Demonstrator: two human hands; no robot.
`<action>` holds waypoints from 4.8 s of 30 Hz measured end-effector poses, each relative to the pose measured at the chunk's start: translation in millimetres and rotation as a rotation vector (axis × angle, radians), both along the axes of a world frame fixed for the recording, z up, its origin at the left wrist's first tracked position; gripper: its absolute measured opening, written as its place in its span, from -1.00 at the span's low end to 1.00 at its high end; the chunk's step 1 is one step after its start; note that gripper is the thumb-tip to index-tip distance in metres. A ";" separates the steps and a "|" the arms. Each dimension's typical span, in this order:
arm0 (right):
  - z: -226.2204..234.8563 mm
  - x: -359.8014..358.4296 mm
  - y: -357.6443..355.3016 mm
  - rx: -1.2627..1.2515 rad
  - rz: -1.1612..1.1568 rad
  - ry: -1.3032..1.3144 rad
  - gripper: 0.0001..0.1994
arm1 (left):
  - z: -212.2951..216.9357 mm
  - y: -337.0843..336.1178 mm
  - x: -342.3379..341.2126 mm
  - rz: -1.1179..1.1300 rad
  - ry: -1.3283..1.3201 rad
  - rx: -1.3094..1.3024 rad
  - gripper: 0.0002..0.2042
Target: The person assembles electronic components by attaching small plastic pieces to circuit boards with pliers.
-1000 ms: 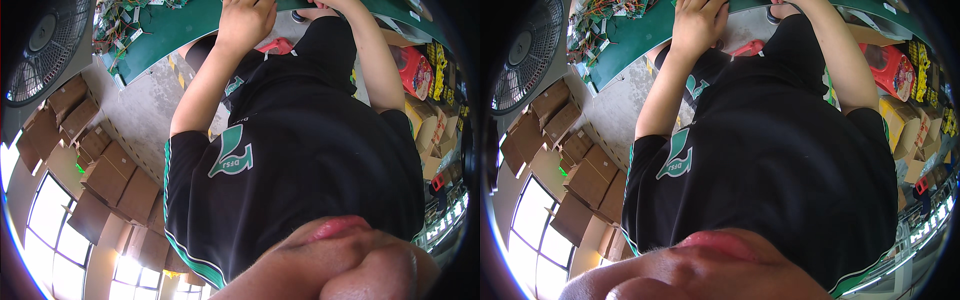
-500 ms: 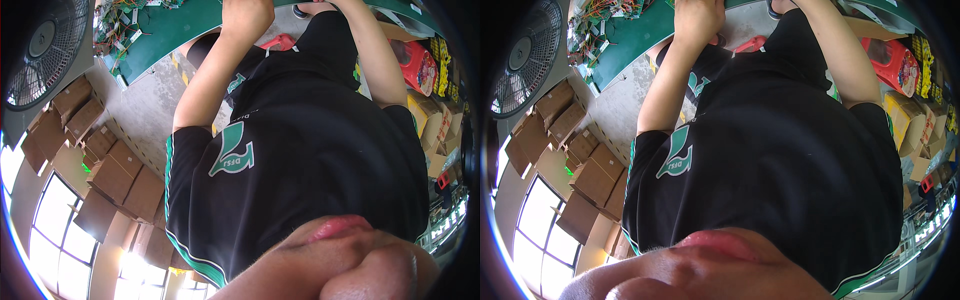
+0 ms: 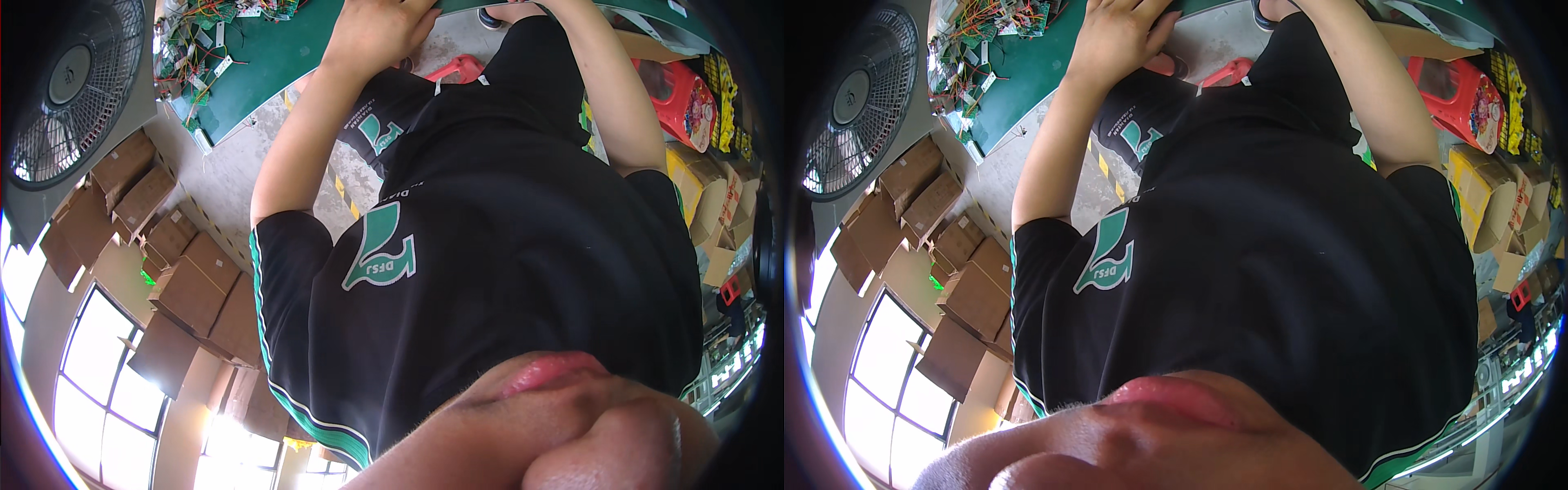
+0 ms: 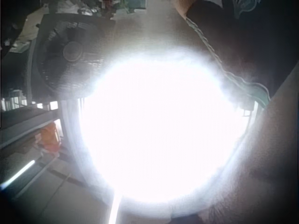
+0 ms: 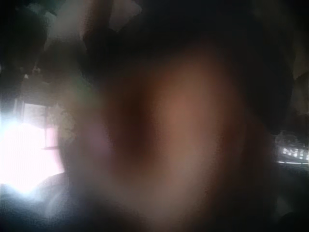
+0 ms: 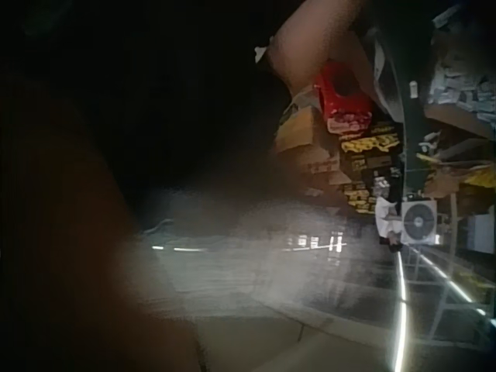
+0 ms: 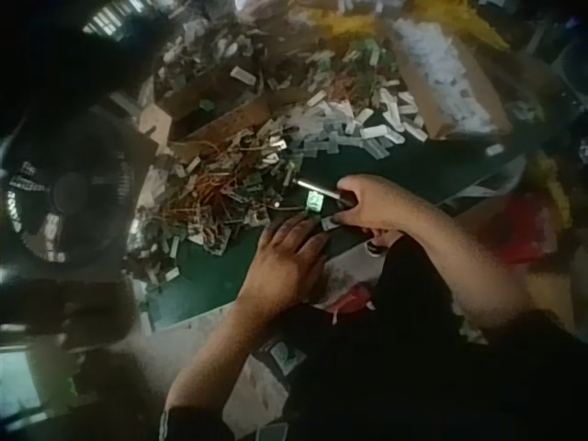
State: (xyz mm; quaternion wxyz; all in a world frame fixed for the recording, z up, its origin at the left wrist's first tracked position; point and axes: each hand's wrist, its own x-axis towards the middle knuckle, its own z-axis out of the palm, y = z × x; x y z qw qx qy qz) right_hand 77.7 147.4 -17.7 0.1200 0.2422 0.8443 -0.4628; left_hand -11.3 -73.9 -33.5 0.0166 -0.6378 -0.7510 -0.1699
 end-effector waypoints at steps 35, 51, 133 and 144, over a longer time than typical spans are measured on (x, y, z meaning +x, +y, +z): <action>27.1 -9.6 -4.9 0.075 0.103 -0.111 -0.65 | 8.3 -2.4 -24.8 -0.232 -0.145 -0.100 -0.36; 25.4 -10.4 -6.9 0.087 0.076 -0.138 -0.59 | 11.5 -5.8 -26.5 -0.284 -0.271 -0.004 -0.37; 33.8 -12.4 89.5 0.315 -0.145 -0.100 -0.79 | 2.2 -5.7 -37.1 -0.298 -0.093 0.038 -0.51; 18.2 21.5 14.8 -0.462 -0.269 0.207 -0.84 | 0.5 -7.1 -36.0 -0.285 -0.085 0.034 -0.51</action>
